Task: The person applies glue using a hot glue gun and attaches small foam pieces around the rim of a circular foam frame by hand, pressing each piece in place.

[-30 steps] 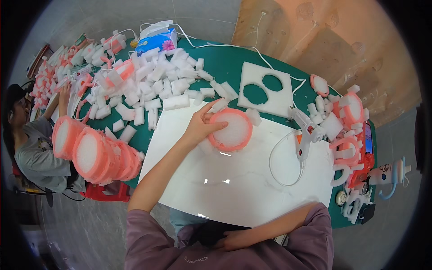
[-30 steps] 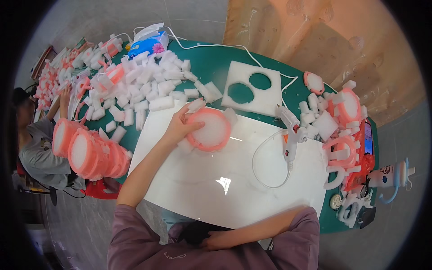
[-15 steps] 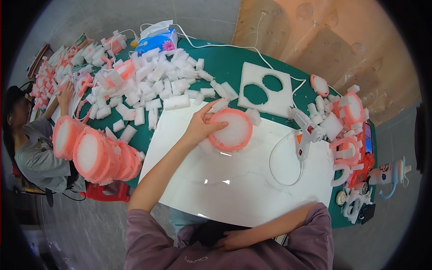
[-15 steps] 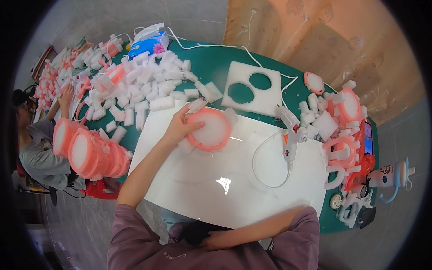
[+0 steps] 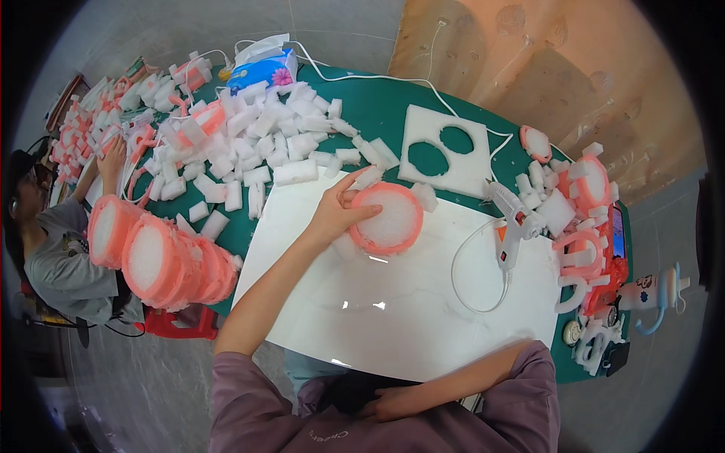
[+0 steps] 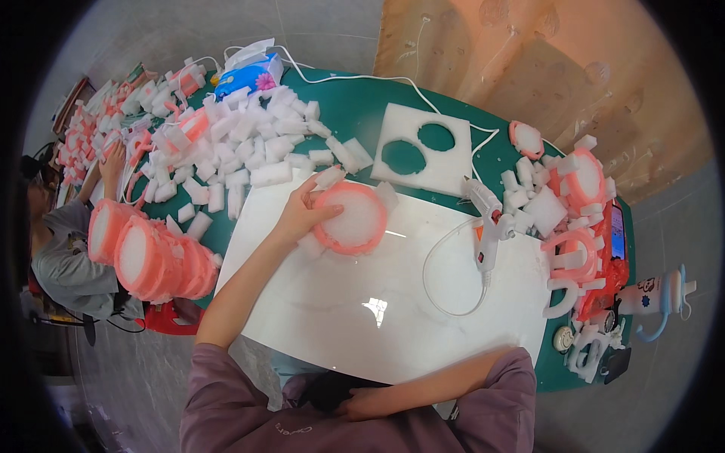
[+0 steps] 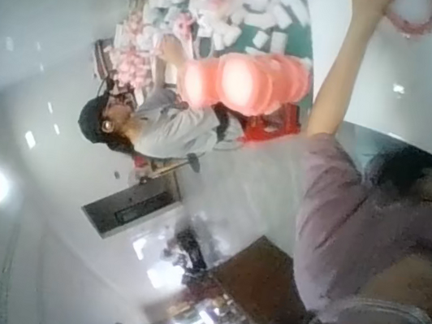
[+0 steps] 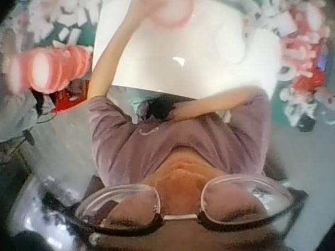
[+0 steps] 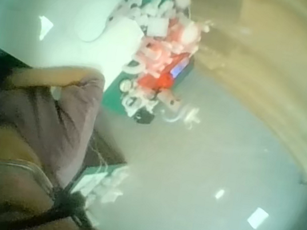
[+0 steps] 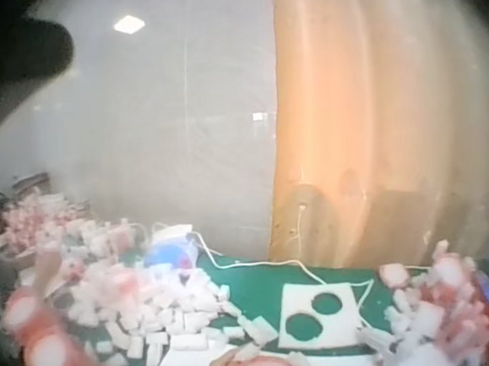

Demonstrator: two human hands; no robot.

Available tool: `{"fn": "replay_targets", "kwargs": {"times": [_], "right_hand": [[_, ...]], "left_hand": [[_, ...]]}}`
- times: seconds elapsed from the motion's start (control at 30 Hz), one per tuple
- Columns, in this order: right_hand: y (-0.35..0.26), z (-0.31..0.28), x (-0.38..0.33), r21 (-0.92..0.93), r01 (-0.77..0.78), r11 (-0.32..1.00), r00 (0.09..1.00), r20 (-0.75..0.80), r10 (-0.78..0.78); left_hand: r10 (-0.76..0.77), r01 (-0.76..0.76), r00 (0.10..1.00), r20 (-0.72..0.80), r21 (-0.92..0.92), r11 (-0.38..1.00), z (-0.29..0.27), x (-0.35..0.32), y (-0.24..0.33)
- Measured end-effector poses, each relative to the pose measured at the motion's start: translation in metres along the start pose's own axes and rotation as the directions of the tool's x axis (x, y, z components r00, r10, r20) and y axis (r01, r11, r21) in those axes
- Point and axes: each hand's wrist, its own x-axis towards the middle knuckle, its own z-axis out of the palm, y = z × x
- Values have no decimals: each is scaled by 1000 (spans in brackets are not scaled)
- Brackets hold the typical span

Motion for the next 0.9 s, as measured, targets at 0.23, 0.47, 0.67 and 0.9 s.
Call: {"fn": "replay_targets", "kwargs": {"times": [0.23,0.47,0.67,0.9], "right_hand": [[1,3,1,-25,8,1000,1000,-14,-9],[2,4,3,-97,4,995,998,55,2],[1,2,2,-79,-14,997,999,37,17],[3,10,3,49,-17,999,1000,-3,17]], "left_hand": [[-4,4,1000,8,-31,1000,1,0,1],[-3,4,1000,9,-26,1000,2,-2,4],[-9,10,1000,11,-46,999,3,-1,4],[-4,4,1000,12,-20,1000,2,-1,4]]}}
